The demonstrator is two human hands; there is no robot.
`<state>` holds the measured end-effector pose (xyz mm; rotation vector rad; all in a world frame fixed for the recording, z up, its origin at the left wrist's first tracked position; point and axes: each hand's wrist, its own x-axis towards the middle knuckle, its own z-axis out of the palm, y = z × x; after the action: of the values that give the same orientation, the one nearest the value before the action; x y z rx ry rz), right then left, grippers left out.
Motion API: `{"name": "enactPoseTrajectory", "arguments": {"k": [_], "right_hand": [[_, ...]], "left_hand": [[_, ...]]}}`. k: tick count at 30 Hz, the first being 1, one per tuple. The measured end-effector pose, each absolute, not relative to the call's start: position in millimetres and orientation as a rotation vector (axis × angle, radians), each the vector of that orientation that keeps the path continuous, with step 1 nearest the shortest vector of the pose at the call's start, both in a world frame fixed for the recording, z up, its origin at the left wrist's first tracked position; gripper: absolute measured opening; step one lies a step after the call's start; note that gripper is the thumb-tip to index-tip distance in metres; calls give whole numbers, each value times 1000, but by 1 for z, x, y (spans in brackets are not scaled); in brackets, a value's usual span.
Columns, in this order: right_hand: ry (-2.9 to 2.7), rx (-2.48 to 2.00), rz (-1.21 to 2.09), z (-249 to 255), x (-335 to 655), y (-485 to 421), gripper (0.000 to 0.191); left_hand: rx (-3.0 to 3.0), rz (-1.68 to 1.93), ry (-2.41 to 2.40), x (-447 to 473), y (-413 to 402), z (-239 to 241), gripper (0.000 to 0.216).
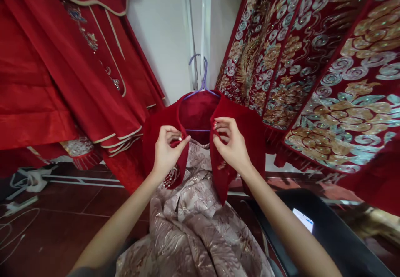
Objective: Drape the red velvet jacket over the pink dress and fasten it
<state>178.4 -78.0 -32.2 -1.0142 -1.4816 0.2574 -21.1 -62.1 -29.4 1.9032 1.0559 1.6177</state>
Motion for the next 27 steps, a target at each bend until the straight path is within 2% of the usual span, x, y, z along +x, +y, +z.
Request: {"name": "enactPoseTrajectory", "arguments": {"k": [4, 14, 27], "right_hand": [[-1555, -882, 454, -28, 169, -80, 34], [-1593, -822, 608, -28, 164, -63, 26], [-1690, -905, 295, -22, 152, -72, 15]], "left_hand": [[1842, 1685, 929, -14, -55, -31, 21], [1846, 1622, 930, 4, -26, -27, 12], [2189, 1356, 1022, -9, -33, -14, 17]]}}
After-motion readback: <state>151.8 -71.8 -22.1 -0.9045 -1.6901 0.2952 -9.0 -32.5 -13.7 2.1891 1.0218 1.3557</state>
